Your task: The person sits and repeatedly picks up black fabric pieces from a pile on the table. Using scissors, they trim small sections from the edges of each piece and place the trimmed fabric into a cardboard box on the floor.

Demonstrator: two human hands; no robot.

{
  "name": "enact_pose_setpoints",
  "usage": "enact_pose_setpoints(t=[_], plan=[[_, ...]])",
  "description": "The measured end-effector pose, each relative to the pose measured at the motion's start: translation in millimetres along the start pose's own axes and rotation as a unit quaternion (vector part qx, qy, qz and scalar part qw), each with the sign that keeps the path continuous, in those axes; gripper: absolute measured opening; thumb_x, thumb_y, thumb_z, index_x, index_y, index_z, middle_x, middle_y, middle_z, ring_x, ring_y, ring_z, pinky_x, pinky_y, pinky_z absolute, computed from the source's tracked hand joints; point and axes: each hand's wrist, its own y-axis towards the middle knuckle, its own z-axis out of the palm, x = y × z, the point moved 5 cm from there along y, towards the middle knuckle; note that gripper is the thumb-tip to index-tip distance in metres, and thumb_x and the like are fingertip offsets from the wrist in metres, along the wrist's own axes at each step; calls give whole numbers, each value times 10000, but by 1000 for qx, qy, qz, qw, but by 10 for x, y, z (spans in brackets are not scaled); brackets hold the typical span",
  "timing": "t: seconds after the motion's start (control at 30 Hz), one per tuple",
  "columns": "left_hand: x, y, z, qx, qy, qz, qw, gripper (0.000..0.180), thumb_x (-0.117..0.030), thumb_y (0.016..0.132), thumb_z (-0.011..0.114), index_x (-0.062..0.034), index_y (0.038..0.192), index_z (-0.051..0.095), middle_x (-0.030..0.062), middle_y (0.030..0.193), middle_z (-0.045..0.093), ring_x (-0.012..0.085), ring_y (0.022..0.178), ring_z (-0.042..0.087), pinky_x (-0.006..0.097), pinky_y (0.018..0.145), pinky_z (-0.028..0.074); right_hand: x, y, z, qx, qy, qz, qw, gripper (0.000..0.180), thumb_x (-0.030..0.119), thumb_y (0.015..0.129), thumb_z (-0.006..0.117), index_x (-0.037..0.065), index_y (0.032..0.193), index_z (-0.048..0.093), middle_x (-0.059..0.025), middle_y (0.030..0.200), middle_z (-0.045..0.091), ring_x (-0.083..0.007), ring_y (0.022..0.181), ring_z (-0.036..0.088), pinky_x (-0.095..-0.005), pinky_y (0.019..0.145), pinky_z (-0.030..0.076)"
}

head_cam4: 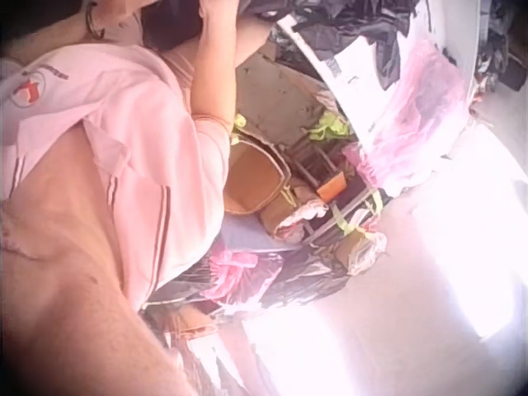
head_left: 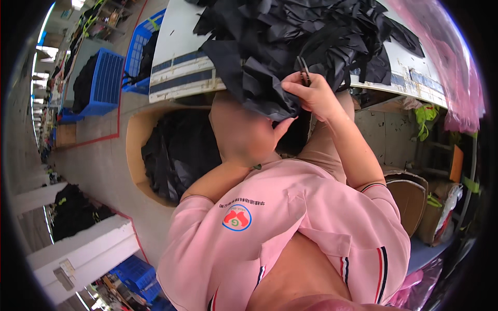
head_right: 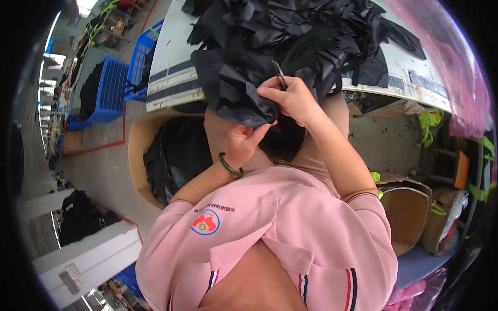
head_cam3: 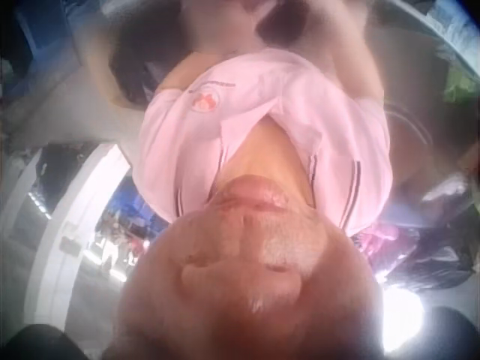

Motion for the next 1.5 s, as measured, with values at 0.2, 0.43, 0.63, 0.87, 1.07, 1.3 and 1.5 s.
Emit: enact_pose_setpoints(t=[0.2, 0.43, 0.63, 0.87, 1.07, 1.3, 1.5], plan=[[366, -588, 63, 235, 190, -197, 933, 276, -232, 874, 635, -40, 1072, 655, 50, 1000, 679, 141, 865, 625, 268, 800, 475, -22, -363, -175, -104, -127, -172, 971, 109, 37, 835, 672, -10, 932, 659, -4, 816, 630, -48, 711, 544, -176, 655, 423], [38, -369, -633, 206, 230, -263, 914, 268, -239, 855, 646, -14, 1001, 636, 55, 834, 648, 117, 741, 615, 266, 691, 485, 235, -582, -253, -81, -52, -269, 958, 179, -21, 847, 648, -35, 1023, 617, -62, 963, 644, -104, 873, 582, -218, 826, 441], [-417, -66, -378, 236, 242, -15, 941, 522, -222, 812, 705, -33, 1261, 519, 102, 1278, 524, 193, 1119, 525, 315, 930, 427, 362, -505, 131, -80, -75, -296, 949, 140, 9, 842, 670, 9, 981, 653, 13, 860, 635, -29, 757, 534, -169, 710, 414], [-593, 113, 165, 311, 125, 75, 939, 879, -280, 721, 800, -8, 1405, 318, 185, 1515, 182, 303, 1379, 263, 395, 1105, 270, 336, -468, -42, -169, 63, -299, 937, 132, 38, 861, 658, -6, 984, 642, -17, 875, 639, -70, 788, 571, -199, 750, 458], [-437, 99, 427, 249, 296, 139, 912, 916, -225, 739, 771, -24, 1445, 222, 205, 1502, 198, 331, 1375, 263, 412, 1109, 249, 274, -408, -158, -205, 168, -289, 920, 117, 69, 874, 652, 9, 972, 631, -16, 850, 630, -83, 791, 587, -217, 745, 472], [-486, 256, 467, 122, 346, 237, 899, 454, -1, 875, 545, 8, 1321, 463, 214, 1390, 422, 319, 1268, 448, 366, 1044, 368, 52, -298, -169, -172, 231, -203, 936, 114, 111, 877, 661, 34, 954, 625, 6, 813, 612, -64, 745, 570, -204, 674, 455], [-397, 203, 501, 249, 280, 173, 911, 789, -20, 727, 644, -1, 1432, 290, 223, 1481, 275, 354, 1376, 285, 381, 1113, 253, -228, -286, -332, -207, 282, -86, 933, 126, 150, 881, 653, 61, 964, 618, 6, 811, 601, -78, 706, 574, -210, 644, 468]])
